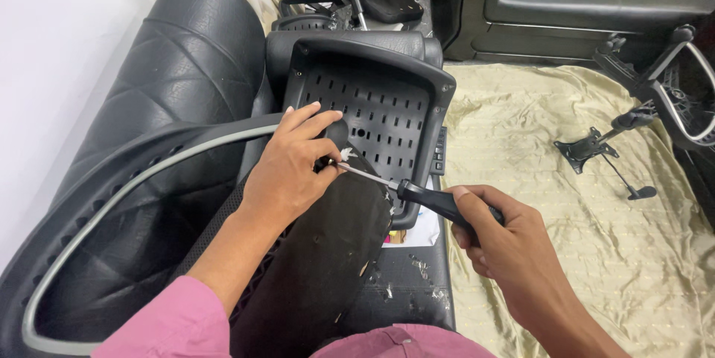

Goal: The person uses a screwdriver to remove screws from the underside of an office chair seat. The person repeatedly turns the screwdriver to loosen and remove fasteners from the chair base.

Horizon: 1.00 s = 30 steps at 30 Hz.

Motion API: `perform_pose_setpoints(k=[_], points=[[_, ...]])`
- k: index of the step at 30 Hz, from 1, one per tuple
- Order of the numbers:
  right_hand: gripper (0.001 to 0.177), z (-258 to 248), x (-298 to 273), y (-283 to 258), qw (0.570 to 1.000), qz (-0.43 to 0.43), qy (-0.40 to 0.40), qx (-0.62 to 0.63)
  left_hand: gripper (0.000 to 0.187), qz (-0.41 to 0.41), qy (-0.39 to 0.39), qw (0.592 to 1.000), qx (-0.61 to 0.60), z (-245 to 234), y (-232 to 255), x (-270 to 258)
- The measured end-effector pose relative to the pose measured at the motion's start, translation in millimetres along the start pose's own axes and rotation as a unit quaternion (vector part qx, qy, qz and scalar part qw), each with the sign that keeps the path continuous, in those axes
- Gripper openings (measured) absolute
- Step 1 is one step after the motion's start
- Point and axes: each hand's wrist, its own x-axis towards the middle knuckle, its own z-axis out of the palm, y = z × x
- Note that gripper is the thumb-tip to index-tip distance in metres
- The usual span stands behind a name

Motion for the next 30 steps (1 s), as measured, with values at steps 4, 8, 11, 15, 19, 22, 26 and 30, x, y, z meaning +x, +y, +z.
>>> perform_pose_setpoints(k=[4, 8, 11, 15, 19, 22, 26, 30], points=[[0.034, 0, -3, -2, 0.999, -0.038, -0.014, -0.005, 0.011, -0.003, -0.008, 1.000, 0.004, -1, 2, -1], [0.035, -7, 0, 8, 0.993, -0.098, -0.015, -0.063, 0.010, 0.008, -0.016, 1.000, 0.012, -1, -1, 1], [0.038, -15, 5, 21, 0.983, -0.141, -0.068, -0.101, 0.011, 0.013, -0.006, 1.000, 0.014, 0, -2, 1], [0.041, -16, 18, 29, 0.977, 0.024, -0.125, 0.172, 0.010, 0.028, 0.004, 1.000, 0.013, 2, -3, 1], [0.045, -15, 8, 31, 0.977, -0.167, -0.078, -0.111, 0.011, 0.031, 0.003, 1.000, 0.002, 1, -5, -1], [0.049, -13, 3, 28, 0.951, -0.234, -0.049, -0.197, 0.011, 0.022, 0.001, 1.000, -0.001, 4, -6, 0], [0.055, -14, 23, 27, 0.971, 0.077, -0.063, 0.218, 0.010, 0.022, 0.004, 1.000, 0.010, 5, -5, 1], [0.059, -31, 47, 33, 0.881, 0.121, -0.311, 0.336, 0.010, 0.004, 0.005, 1.000, 0.001, 7, -5, 1]])
